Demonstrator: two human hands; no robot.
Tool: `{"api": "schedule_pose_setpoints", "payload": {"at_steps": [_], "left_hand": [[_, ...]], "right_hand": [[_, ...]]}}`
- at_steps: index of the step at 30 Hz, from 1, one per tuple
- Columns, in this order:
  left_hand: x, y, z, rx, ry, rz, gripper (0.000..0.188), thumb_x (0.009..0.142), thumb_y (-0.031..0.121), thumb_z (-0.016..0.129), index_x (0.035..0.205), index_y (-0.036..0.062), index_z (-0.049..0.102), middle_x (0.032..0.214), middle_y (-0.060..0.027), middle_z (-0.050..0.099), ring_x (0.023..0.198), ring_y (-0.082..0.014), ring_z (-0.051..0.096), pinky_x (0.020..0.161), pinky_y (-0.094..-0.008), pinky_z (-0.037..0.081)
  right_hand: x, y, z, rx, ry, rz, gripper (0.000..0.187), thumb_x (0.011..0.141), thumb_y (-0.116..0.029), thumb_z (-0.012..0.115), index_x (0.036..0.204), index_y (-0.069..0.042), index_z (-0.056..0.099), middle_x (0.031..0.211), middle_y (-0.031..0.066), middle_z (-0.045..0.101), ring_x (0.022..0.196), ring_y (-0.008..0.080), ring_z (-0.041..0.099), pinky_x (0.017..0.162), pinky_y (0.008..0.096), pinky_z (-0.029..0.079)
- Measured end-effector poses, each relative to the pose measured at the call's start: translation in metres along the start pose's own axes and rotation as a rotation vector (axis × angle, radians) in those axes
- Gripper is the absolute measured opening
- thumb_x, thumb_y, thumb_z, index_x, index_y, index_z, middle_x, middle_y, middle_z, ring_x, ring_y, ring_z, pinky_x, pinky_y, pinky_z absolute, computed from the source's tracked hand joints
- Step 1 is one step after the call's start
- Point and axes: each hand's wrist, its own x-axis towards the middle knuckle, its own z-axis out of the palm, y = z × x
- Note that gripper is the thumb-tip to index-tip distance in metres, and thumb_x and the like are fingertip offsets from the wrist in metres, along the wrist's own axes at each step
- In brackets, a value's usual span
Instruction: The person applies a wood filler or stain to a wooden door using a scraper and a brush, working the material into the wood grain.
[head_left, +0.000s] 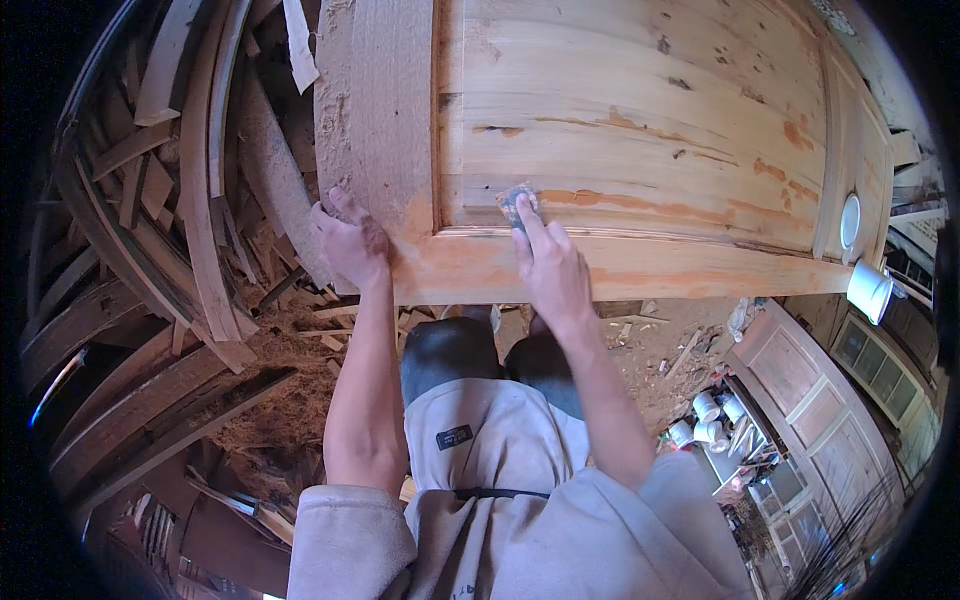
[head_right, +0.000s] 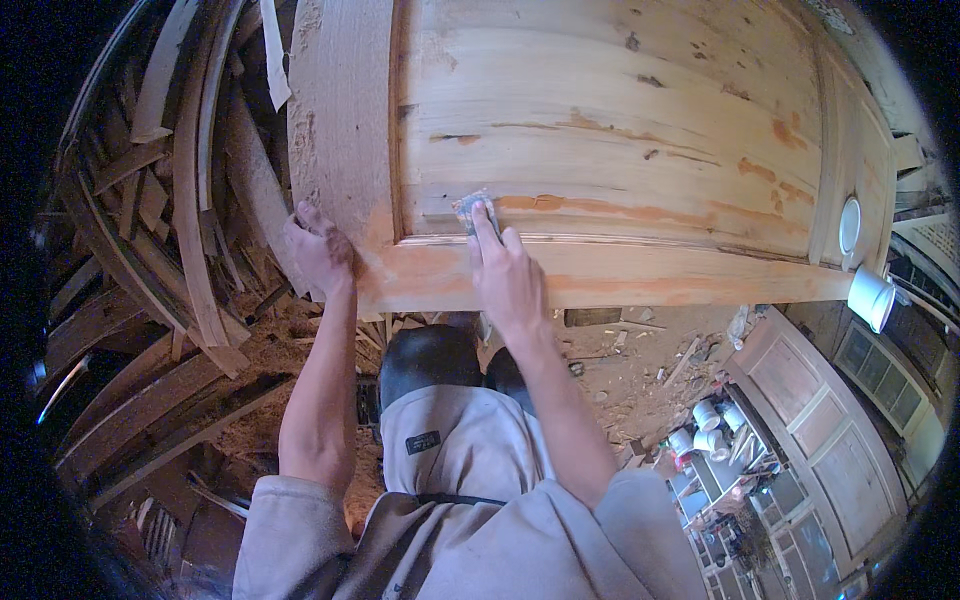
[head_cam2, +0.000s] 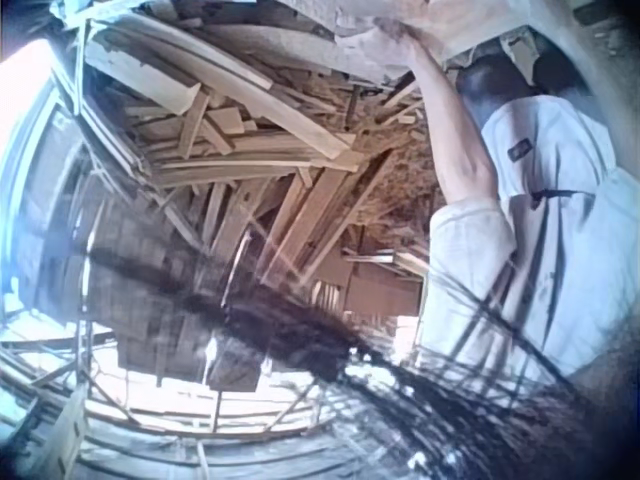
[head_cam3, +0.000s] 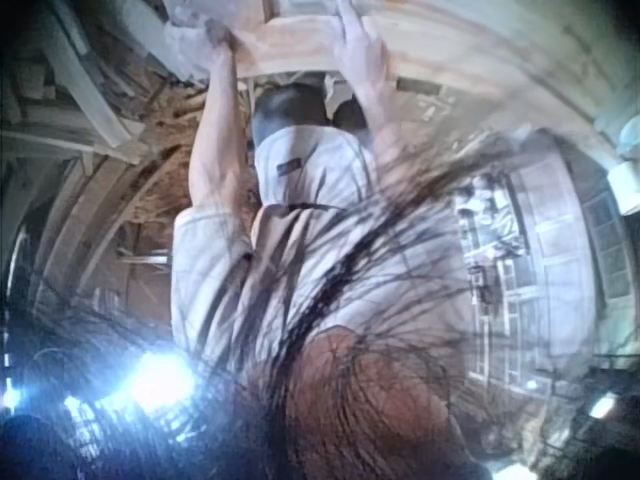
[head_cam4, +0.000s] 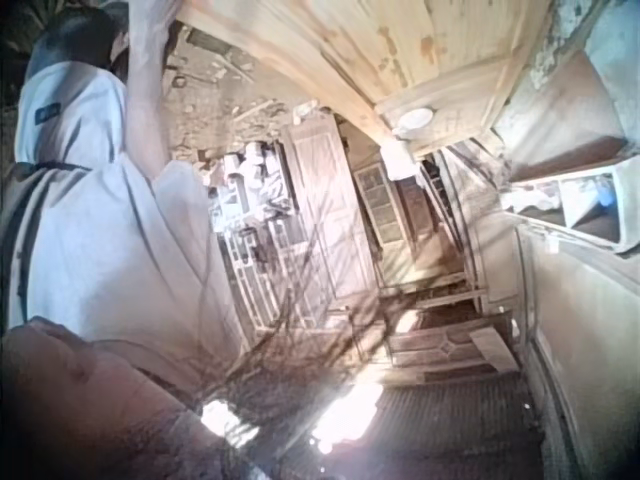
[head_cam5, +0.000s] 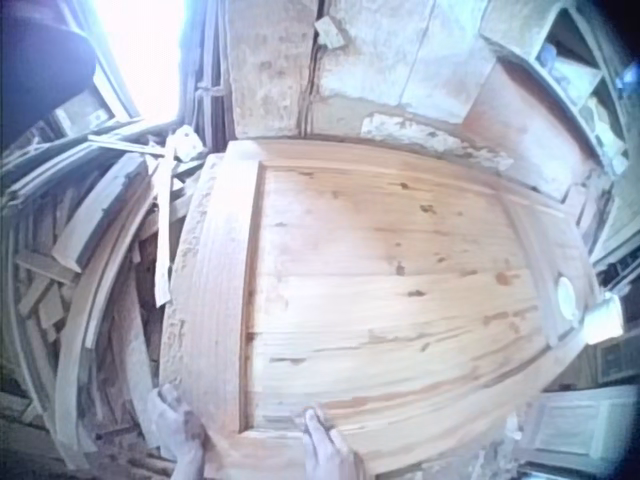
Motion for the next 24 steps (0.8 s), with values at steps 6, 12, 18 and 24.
{"api": "schedule_pose_setpoints", "payload": {"at_steps": [6, 12, 18, 24], "left_hand": [[-0.003, 0.0, -0.004, -0.014, -0.003, 0.002, 0.066, 0.093, 0.053, 0.032, 0.119, -0.0048, 0.051, 0.116, -0.0281, 0.055, 0.109, -0.0427, 0.051, 0.093, -0.047, 0.038], [0.001, -0.002, -0.002, 0.013, -0.05, -0.027, 0.068, 0.093, 0.056, 0.03, 0.122, -0.0034, 0.049, 0.12, -0.0273, 0.054, 0.111, -0.042, 0.05, 0.095, -0.0472, 0.037], [0.002, -0.006, -0.003, 0.028, -0.04, -0.041, 0.069, 0.093, 0.057, 0.031, 0.124, -0.0025, 0.047, 0.121, -0.0265, 0.053, 0.112, -0.0422, 0.05, 0.094, -0.0474, 0.037], [0.002, -0.003, -0.004, 0.055, -0.064, -0.021, 0.072, 0.092, 0.058, 0.03, 0.128, -0.0034, 0.043, 0.124, -0.0261, 0.051, 0.115, -0.0416, 0.048, 0.097, -0.0484, 0.034]], "right_hand": [[0.023, 0.021, -0.042, -0.32, -0.254, -0.138, 0.037, 0.091, -0.025, 0.053, 0.127, -0.016, 0.052, 0.083, 0.0194, 0.058, 0.08, 0.0385, 0.061, 0.069, 0.0485, 0.051], [0.027, 0.073, -0.072, -0.404, -0.276, -0.268, 0.038, 0.09, -0.024, 0.052, 0.127, -0.015, 0.051, 0.088, 0.0214, 0.062, 0.078, 0.0395, 0.063, 0.068, 0.0502, 0.052], [0.032, 0.067, -0.123, -0.43, -0.405, -0.099, 0.034, 0.09, -0.021, 0.053, 0.122, -0.01, 0.055, 0.093, 0.0223, 0.063, 0.086, 0.0397, 0.061, 0.074, 0.0481, 0.048], [-0.007, 0.081, -0.08, -0.095, -0.089, -0.123, 0.039, 0.091, -0.019, 0.053, 0.129, -0.008, 0.05, 0.093, 0.0257, 0.062, 0.086, 0.0406, 0.061, 0.077, 0.0463, 0.048]]}}
